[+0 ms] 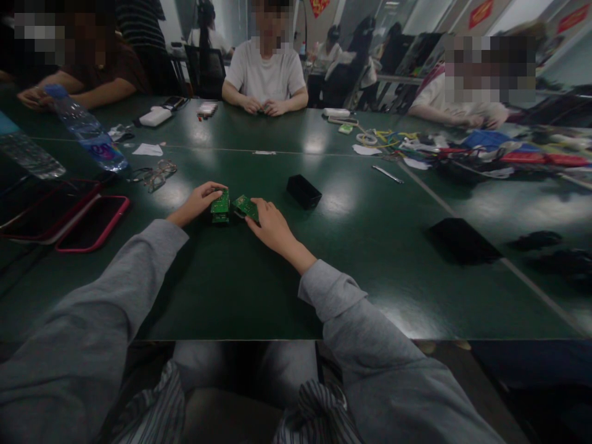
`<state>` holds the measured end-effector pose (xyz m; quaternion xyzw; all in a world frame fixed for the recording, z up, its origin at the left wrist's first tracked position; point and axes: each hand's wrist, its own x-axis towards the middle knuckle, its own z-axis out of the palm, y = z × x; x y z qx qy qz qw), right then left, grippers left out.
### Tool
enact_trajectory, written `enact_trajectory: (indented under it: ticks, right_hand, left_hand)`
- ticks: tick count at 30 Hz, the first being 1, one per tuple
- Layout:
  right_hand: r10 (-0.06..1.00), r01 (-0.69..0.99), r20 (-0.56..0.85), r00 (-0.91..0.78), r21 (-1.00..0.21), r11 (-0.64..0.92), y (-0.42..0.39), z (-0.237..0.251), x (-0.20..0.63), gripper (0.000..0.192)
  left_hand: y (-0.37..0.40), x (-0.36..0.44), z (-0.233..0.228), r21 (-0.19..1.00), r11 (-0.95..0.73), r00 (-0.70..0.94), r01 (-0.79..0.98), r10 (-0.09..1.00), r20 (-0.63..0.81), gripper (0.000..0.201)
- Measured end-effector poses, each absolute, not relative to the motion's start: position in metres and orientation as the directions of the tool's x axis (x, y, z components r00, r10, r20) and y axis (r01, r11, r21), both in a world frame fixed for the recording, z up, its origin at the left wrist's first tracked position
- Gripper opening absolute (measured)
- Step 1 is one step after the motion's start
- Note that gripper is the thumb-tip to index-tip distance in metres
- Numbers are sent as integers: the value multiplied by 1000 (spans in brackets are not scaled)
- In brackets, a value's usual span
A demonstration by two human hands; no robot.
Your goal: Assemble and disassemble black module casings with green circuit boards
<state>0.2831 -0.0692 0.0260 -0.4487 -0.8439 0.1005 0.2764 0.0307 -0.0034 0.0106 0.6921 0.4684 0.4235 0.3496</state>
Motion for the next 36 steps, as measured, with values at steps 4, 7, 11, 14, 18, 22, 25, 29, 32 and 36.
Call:
enact_trajectory:
  ticks: [4, 7, 11, 14, 18, 22, 25, 29, 32, 36]
  right_hand:
    - [797, 693, 390, -461, -403, 598, -67, 24, 283, 46]
    - [793, 695, 397, -463, -392, 602, -67, 23, 283, 46]
    - [797, 701, 390, -461, -391, 596, -68, 24, 282, 46]
    - [806, 702, 383, -452, -405, 586, -68, 26, 282, 45]
    - [800, 696, 389, -457, -403, 594, -67, 25, 282, 46]
    - [798, 695, 391, -458, -401, 596, -66, 23, 283, 46]
    - [799, 692, 388, -460, -407, 596, -67, 23, 284, 46]
    - [797, 693, 390, -461, -403, 598, -67, 23, 284, 47]
    - [800, 698, 384, -462, -399, 595, -67, 24, 284, 47]
    - [789, 692, 404, -463, -392, 607, -67, 23, 283, 46]
  left_hand:
    - [-3, 30, 10, 880, -316, 210, 355, 944, 254, 32]
    - [-3, 30, 10, 877, -323, 212, 356, 942, 261, 31]
    - [-2, 30, 10, 880, -316, 209, 355, 944, 255, 31]
    - [-2, 30, 9, 881, -312, 206, 356, 946, 251, 32]
    - [-2, 30, 9, 877, -316, 204, 362, 945, 257, 31]
    - [-4, 31, 11, 879, -312, 208, 361, 946, 250, 30]
    - [-4, 31, 11, 878, -312, 205, 364, 946, 251, 30]
    - [-3, 30, 10, 873, -320, 207, 367, 943, 259, 31]
    - [-2, 30, 9, 871, -328, 215, 364, 940, 264, 32]
    - [-2, 30, 9, 870, -325, 207, 370, 942, 264, 31]
